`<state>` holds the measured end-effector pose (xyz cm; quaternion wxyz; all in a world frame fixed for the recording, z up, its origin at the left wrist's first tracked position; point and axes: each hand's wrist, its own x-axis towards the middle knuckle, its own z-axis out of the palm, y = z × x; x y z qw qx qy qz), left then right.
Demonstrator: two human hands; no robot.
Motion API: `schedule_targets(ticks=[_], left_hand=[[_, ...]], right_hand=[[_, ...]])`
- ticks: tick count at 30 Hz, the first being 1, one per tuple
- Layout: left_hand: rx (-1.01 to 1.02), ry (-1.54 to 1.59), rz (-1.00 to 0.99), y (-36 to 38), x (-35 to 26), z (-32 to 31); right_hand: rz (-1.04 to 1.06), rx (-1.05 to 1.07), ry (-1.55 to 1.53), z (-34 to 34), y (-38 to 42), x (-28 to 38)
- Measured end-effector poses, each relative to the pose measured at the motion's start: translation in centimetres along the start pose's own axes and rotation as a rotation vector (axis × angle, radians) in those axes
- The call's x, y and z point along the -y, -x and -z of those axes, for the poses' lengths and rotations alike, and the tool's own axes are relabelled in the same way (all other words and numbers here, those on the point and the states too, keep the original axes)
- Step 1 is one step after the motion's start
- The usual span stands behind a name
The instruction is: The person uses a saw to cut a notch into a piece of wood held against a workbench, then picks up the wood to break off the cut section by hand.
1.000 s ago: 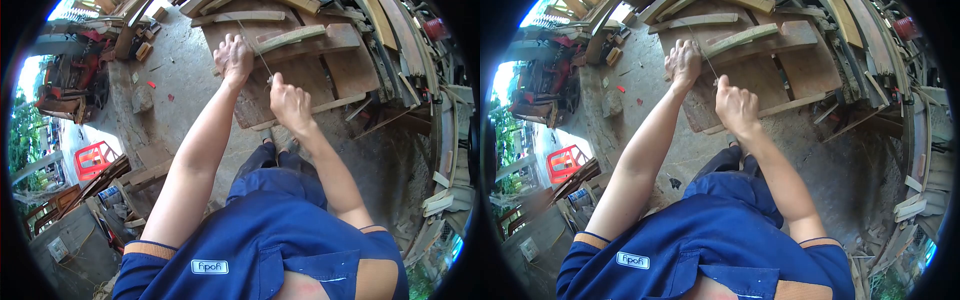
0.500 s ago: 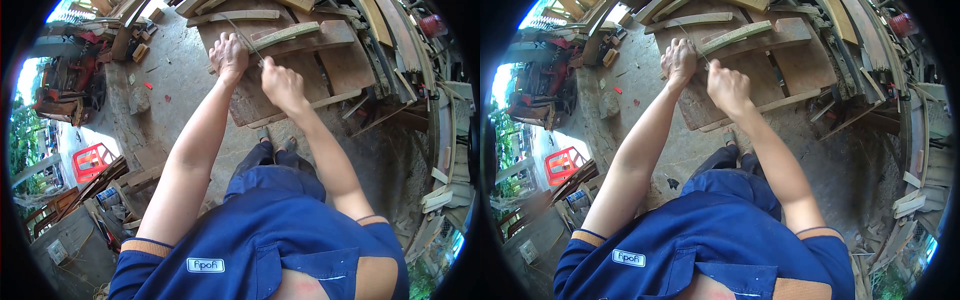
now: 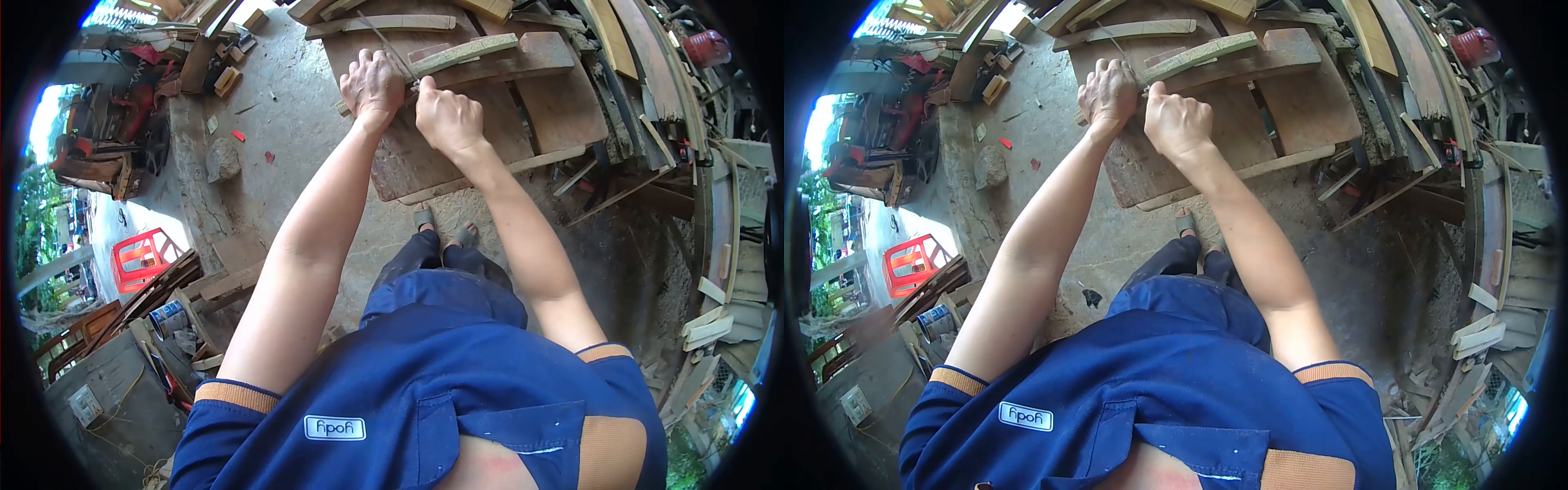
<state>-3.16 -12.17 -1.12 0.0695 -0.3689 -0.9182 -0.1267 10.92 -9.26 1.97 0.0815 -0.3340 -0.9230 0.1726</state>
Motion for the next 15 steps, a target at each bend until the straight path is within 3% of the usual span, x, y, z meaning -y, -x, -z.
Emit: schedule_targets(ticks=[3, 5, 11, 15], left_hand=[[0.001, 0.0, 0.006, 0.1, -0.1, 0.0], [-0.005, 0.004, 0.016, -0.2, 0.1, 0.1], [0.01, -0.01, -0.013, 0.0, 0.0, 0.2], [0.012, -0.014, -0.026, 0.1, -0.1, 0.4]], right_hand=[[-0.002, -0.028, 0.008, 0.2, 2.7, -0.3], [-0.066, 0.088, 0.016, 1.6, 5.4, -0.5], [-0.001, -0.001, -0.017, -0.2, -1.6, 0.1], [0.007, -0.057, -0.005, 0.1, 0.4, 0.1]])
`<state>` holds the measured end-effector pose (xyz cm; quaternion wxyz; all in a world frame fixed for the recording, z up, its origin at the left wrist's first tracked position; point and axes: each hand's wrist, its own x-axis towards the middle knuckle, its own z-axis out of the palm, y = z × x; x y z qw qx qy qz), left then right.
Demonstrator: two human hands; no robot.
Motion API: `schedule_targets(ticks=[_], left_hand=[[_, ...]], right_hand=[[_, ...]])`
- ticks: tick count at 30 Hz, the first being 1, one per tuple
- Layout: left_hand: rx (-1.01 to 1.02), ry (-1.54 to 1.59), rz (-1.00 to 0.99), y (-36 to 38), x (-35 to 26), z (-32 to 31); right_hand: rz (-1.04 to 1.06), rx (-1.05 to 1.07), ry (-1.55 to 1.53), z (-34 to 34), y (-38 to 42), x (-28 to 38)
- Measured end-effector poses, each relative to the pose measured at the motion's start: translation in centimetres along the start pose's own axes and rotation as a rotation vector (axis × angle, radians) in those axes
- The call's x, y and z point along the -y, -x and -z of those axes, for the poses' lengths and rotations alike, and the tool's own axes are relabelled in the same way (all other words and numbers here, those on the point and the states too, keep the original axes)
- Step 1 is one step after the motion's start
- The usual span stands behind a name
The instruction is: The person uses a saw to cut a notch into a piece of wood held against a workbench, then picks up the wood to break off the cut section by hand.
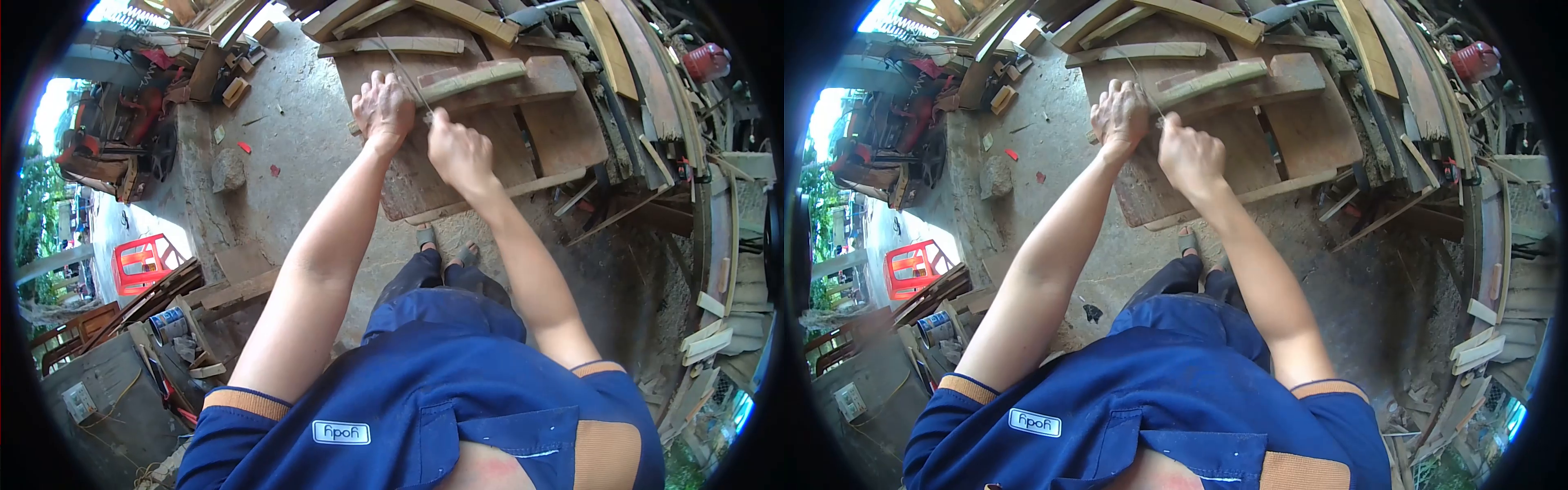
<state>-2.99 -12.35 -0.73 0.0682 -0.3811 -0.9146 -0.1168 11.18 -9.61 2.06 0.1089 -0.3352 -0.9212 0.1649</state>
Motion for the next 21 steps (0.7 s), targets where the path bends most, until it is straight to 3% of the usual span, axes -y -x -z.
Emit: schedule_targets(ticks=[2, 5, 9, 12, 16, 21], left_hand=[[0.012, 0.008, 0.022, 0.0, 0.0, 0.0], [0.01, 0.027, 0.025, -0.1, -0.1, 0.0], [0.001, 0.016, 0.034, -0.1, -0.1, 0.1], [0.014, 0.022, 0.043, -0.2, -0.3, 0.0], [-0.008, 0.033, 0.047, -0.2, 0.0, -0.1], [-0.007, 0.025, 0.032, -0.3, -0.2, 0.0]], right_hand=[[-0.063, 0.135, 0.014, 1.7, 2.8, 0.0], [-0.038, 0.126, -0.002, 1.0, 2.9, -0.3], [-0.031, 0.078, 0.012, -0.7, -2.5, 0.5], [-0.014, 0.025, 0.021, -0.4, -0.2, 0.0], [-0.093, 0.216, 0.028, 1.9, 4.9, -0.3], [-0.033, 0.039, -0.048, -0.6, -0.8, 0.0]])
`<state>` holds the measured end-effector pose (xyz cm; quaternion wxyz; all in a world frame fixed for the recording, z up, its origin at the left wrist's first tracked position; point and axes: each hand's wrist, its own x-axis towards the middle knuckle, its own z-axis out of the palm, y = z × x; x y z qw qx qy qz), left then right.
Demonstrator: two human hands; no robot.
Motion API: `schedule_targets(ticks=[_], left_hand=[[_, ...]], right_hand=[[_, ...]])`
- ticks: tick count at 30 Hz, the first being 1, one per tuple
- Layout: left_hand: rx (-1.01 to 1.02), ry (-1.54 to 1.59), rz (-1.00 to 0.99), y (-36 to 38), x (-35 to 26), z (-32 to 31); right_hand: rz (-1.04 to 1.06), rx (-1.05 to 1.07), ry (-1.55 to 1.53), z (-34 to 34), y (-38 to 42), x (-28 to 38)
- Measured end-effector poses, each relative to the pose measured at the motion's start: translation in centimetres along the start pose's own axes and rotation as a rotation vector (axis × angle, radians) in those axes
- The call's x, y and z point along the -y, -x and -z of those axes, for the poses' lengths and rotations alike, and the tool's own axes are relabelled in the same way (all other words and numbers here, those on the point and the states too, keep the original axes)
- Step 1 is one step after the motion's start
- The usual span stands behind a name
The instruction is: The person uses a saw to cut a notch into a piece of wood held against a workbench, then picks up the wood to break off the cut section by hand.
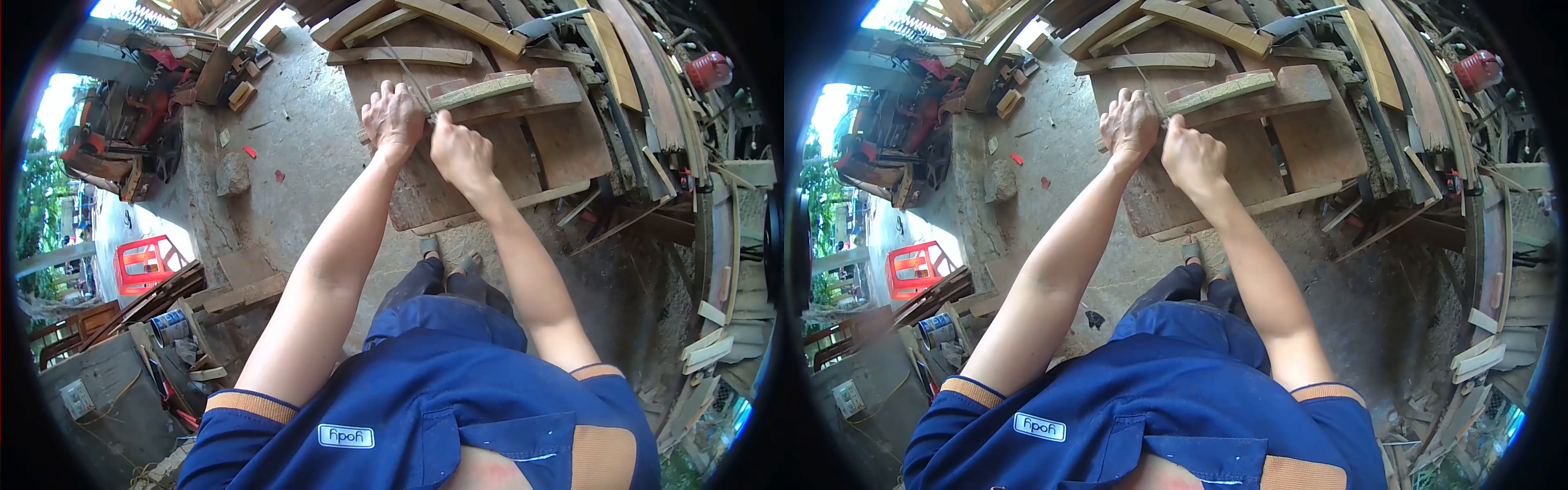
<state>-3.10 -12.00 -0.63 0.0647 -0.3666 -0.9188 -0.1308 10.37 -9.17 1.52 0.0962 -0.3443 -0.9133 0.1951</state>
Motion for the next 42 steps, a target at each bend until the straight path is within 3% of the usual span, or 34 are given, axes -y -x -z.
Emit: schedule_targets(ticks=[2, 6, 8, 14, 17, 21, 28, 34, 37, 42], left_hand=[[0.01, -0.005, 0.011, 0.1, -0.1, 0.1], [-0.002, -0.005, 0.011, 0.2, 0.0, 0.0], [-0.009, 0.0, 0.01, 0.1, 0.1, 0.0], [0.025, -0.027, 0.006, -0.1, 0.2, -0.4], [0.026, -0.004, 0.018, 0.0, 0.0, 0.0], [0.011, 0.005, 0.017, 0.1, 0.0, 0.1], [0.029, -0.016, 0.022, 0.1, 0.1, -0.2], [0.007, -0.006, 0.03, 0.1, 0.0, -0.1], [0.027, -0.002, 0.025, 0.0, -0.1, -0.1], [0.027, -0.003, -0.003, 0.3, -0.2, 0.1]], right_hand=[[-0.002, -0.009, 0.042, -0.6, -0.7, 0.2], [-0.023, 0.028, 0.02, 1.9, 5.5, -0.3], [-0.103, 0.164, 0.052, 2.5, 7.1, -0.6], [-0.024, 0.012, 0.052, -0.1, -0.7, 0.3], [0.001, -0.026, 0.041, 0.4, 2.3, -0.2], [-0.062, 0.118, 0.068, 1.8, 6.2, -0.5], [0.033, 0.004, 0.021, -0.2, -0.7, 0.1], [-0.058, 0.179, 0.082, 2.9, 5.7, -0.3], [0.0, 0.055, 0.005, 0.6, 0.9, -0.4], [-0.034, 0.117, -0.006, 0.5, -0.6, -0.2]])
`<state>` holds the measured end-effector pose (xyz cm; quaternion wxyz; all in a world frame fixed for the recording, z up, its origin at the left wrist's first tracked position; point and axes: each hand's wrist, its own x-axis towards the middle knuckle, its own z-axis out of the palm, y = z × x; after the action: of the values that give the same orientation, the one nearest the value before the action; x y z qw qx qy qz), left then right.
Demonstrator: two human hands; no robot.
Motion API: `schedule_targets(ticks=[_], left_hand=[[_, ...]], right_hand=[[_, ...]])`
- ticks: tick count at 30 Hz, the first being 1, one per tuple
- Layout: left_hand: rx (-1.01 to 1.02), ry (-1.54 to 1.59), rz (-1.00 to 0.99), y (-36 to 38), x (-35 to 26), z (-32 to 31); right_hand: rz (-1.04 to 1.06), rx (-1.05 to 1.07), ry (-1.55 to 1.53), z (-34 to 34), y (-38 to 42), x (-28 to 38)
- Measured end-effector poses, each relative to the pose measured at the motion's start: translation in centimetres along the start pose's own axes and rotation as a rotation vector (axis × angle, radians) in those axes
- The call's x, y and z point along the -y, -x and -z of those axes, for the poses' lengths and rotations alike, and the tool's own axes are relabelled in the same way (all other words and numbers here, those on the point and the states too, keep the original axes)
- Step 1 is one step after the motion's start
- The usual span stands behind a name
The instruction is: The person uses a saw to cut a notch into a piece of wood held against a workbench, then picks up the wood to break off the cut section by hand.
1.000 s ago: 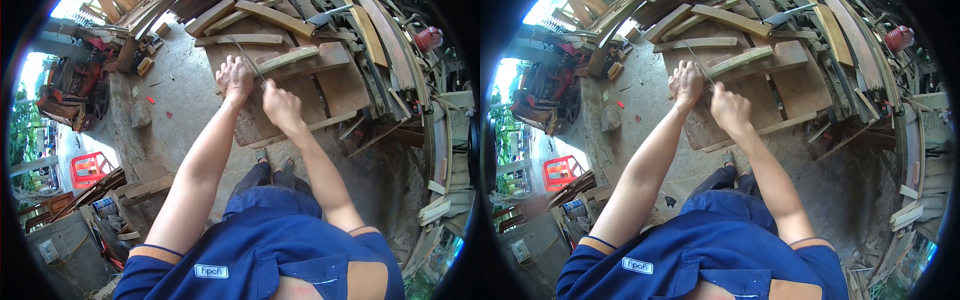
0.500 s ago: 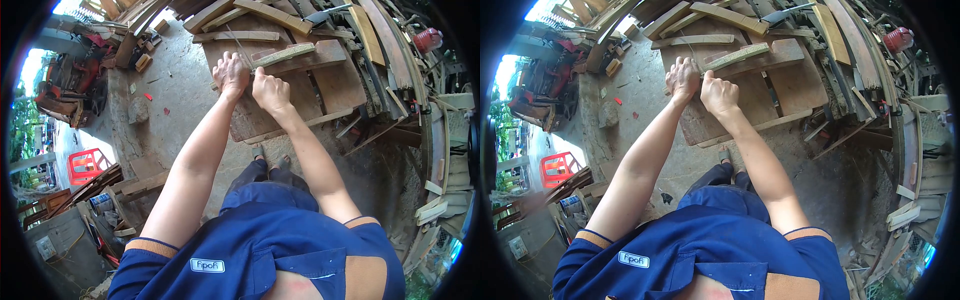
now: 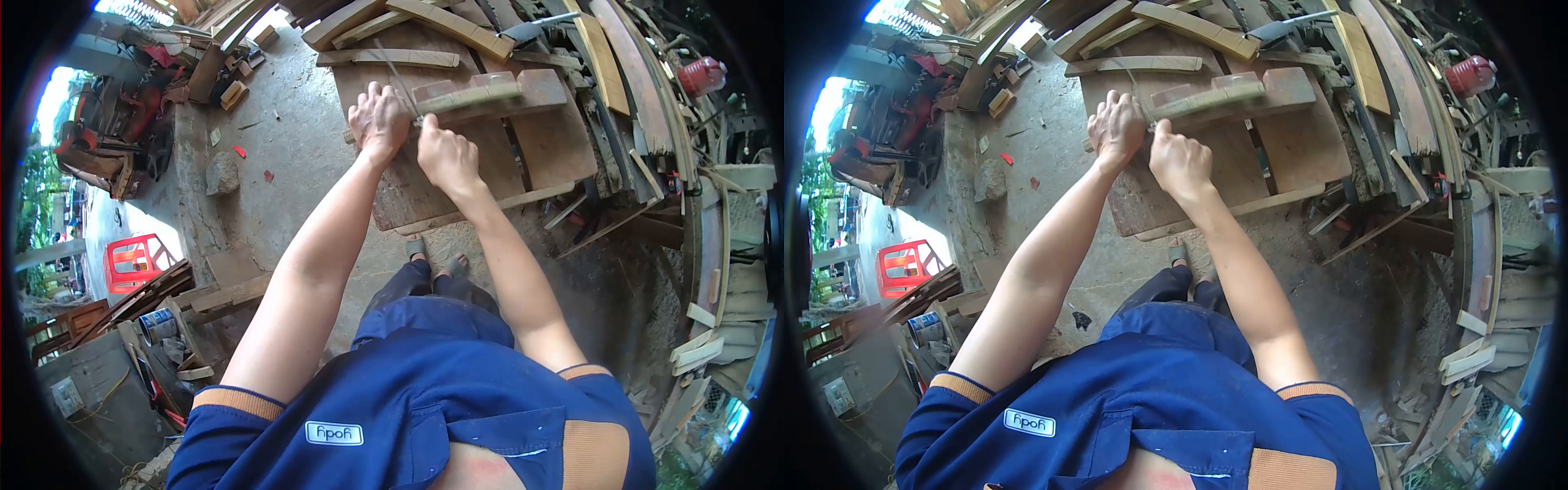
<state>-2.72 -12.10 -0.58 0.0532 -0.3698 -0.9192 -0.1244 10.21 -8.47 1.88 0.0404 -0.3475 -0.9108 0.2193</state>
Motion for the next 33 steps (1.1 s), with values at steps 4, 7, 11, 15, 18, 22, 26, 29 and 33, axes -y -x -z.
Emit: schedule_targets(ticks=[4, 7, 11, 15, 18, 22, 26, 29, 33], left_hand=[[0.015, -0.005, -0.023, 0.8, -0.4, 0.2], [0.003, 0.013, 0.022, -0.1, -0.7, -0.2], [0.013, 0.03, 0.061, -0.3, -0.9, -0.2], [-0.02, 0.022, 0.05, -0.3, -0.7, -0.6], [0.02, 0.002, 0.035, -0.3, -0.6, -0.4], [0.037, 0.024, 0.037, -0.4, -0.7, -0.2], [0.001, 0.046, 0.05, -0.4, -0.7, -0.4], [-0.01, 0.028, 0.041, -0.3, -0.6, -0.4], [-0.021, 0.034, 0.022, -0.4, -0.5, -0.8]], right_hand=[[-0.041, 0.052, 0.006, 0.6, 0.8, 0.3], [-0.026, 0.025, 0.026, 0.6, -0.5, 0.3], [-0.004, -0.023, 0.059, 0.3, -0.3, 0.2], [-0.018, 0.003, 0.079, 1.0, 5.1, -1.0], [0.004, 0.004, 0.092, 1.1, 5.6, -1.3], [0.046, -0.056, -0.001, 0.1, -0.4, -0.7], [0.03, -0.052, 0.059, 0.5, 2.3, -0.8], [0.002, 0.034, 0.06, 1.2, 6.2, -1.3], [0.008, -0.013, 0.042, 1.1, 2.6, -0.9]])
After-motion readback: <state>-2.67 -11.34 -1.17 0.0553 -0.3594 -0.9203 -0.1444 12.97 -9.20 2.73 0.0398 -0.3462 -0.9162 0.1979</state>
